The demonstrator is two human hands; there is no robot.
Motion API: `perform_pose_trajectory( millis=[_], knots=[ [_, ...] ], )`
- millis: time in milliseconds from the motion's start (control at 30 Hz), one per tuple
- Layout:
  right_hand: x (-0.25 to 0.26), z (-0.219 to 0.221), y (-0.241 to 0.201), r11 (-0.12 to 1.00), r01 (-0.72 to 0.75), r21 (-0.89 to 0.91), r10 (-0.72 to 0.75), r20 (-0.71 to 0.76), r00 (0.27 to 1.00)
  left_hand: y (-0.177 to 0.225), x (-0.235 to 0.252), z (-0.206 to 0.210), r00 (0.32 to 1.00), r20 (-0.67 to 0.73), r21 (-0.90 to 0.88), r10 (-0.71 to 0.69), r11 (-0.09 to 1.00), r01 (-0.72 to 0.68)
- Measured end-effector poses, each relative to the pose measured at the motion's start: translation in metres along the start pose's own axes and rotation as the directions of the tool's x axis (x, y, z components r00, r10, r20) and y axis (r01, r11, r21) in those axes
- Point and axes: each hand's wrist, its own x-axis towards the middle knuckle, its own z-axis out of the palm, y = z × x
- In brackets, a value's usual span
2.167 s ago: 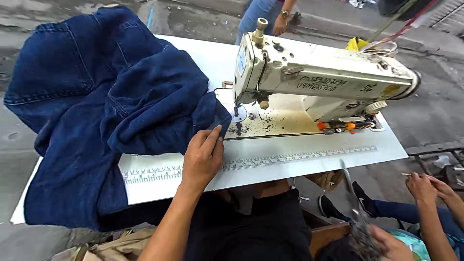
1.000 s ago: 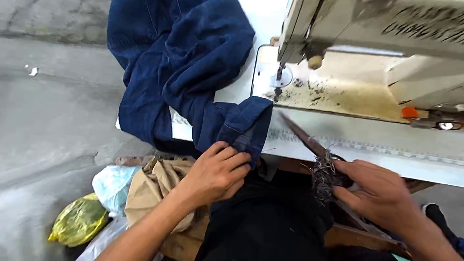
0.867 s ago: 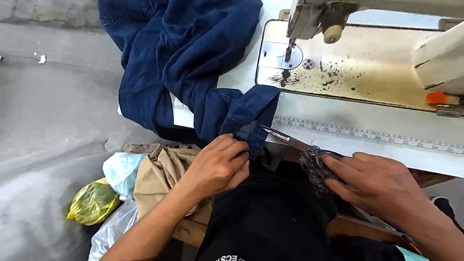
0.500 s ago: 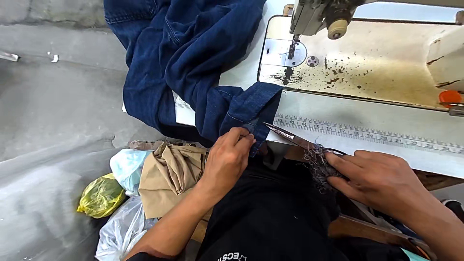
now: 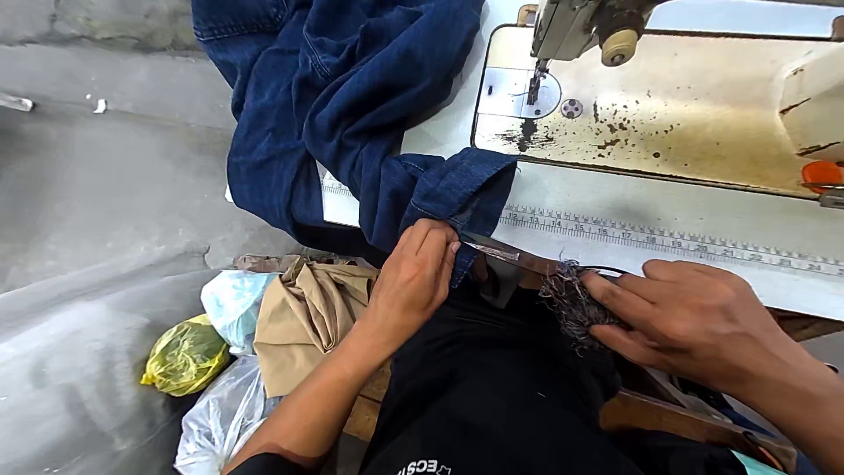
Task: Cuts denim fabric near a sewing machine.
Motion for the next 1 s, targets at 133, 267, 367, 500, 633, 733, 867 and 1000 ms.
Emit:
perform_pose_trajectory(
  millis=[133,267,367,500,633,733,867,1000],
  knots=[
    [0.003,0.007,0.003,0.997,0.030,0.076,-0.031,0.007,0.999,-0.002,-0.001,-0.001,1.000,-0.006,-0.049,0.001,0.999,-0.001],
    [-0.006,0.004,0.006,0.986,0.000,0.167,-0.003,0.016,1.000,-0.007,-0.001,-0.012,0.999,0.031,-0.188,-0.036,0.981,0.042],
    [-0.003,0.007,-0.003,0.987,-0.005,0.159,0.001,0.020,1.000,-0.006,-0.001,-0.012,0.998,0.048,-0.175,-0.027,0.984,0.035],
    [0.005,0.020,-0.010,0.985,0.028,0.169,-0.028,-0.003,1.000,-0.005,-0.003,-0.005,0.998,0.001,-0.118,0.067,0.991,-0.067],
    [-0.007,0.023,-0.006,0.973,0.052,0.226,-0.041,-0.050,0.998,0.002,-0.016,-0.018,0.968,-0.159,-0.107,0.193,0.971,-0.212],
    [-0.020,0.008,0.008,0.971,-0.019,0.238,0.038,-0.075,0.996,0.012,-0.019,-0.038,0.969,-0.029,0.024,0.247,0.969,-0.246],
    [-0.014,-0.002,0.015,0.990,-0.096,0.106,0.103,-0.070,0.992,0.024,0.041,-0.037,0.956,0.042,0.306,0.291,0.907,-0.289],
    [0.003,0.003,-0.004,0.993,-0.095,0.069,0.097,-0.028,0.995,0.026,0.120,-0.009,0.889,0.155,0.464,0.430,0.763,-0.450]
  ],
)
